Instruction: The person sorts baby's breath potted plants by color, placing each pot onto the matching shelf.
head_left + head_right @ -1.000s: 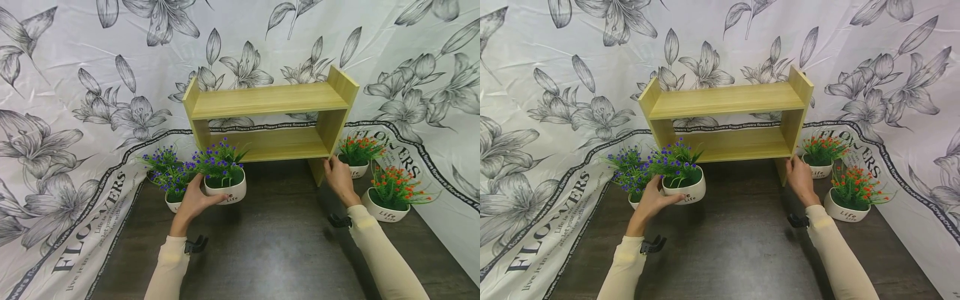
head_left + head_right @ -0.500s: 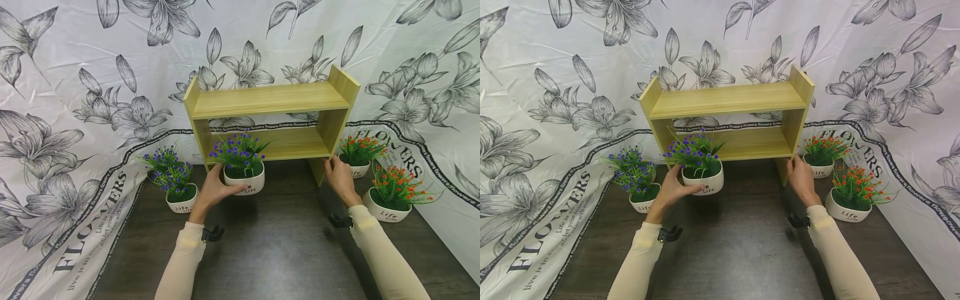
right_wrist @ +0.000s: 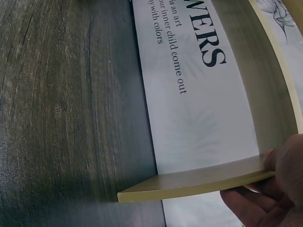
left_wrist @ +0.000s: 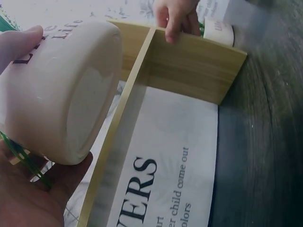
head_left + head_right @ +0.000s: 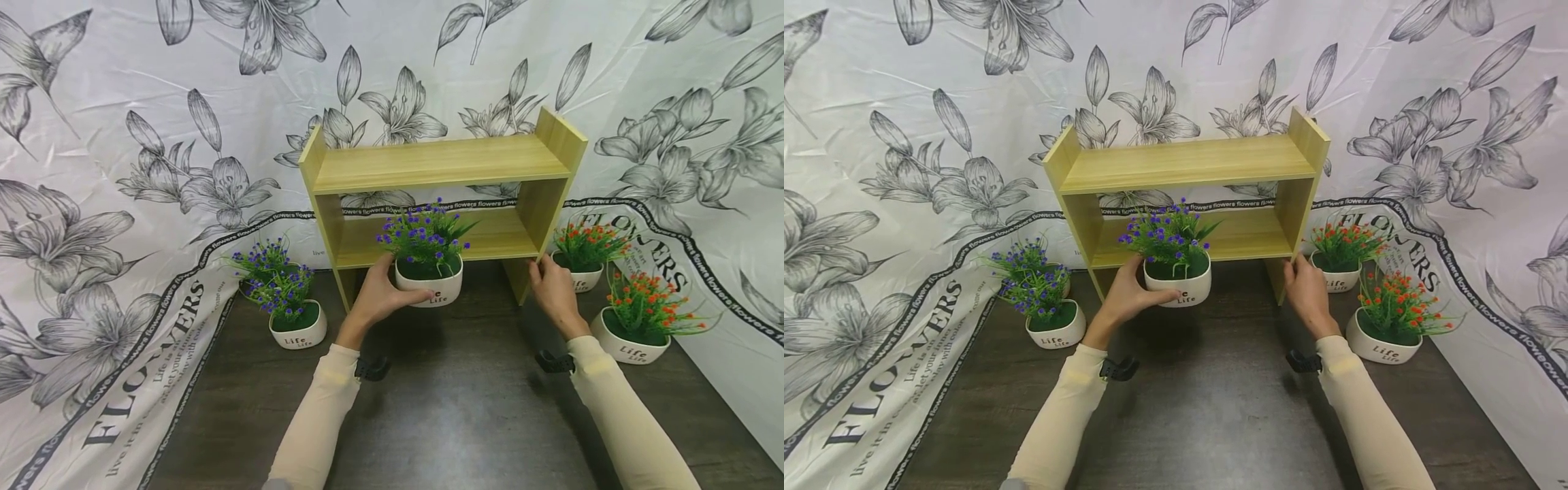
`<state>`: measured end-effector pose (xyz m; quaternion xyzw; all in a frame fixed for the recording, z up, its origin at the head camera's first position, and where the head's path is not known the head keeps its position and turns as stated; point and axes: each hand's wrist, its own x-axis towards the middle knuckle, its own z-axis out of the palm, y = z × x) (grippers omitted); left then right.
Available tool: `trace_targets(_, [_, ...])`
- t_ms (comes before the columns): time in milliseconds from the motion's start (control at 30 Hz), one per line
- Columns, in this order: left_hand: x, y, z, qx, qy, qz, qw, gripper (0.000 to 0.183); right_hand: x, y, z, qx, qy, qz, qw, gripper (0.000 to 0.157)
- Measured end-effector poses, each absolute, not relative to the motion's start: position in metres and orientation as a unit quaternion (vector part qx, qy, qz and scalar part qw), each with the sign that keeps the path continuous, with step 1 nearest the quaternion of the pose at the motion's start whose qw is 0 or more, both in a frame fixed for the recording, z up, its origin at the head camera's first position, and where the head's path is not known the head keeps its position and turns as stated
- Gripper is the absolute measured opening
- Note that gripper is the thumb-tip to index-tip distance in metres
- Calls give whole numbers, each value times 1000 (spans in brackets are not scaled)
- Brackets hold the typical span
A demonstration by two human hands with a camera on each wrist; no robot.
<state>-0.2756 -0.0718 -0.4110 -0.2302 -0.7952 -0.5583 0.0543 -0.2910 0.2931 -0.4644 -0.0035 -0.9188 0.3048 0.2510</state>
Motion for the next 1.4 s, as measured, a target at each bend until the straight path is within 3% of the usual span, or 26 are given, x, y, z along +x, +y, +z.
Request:
trace_targets(867, [-304,2,-390,-269,-803,-530,42,86,-294,293,-468,-12,-921,301,247,26])
trace_targets(1400, [-324,34,-391,-234,-801,-546,68,91,-293,293,-468,-6,-919,307,246,23])
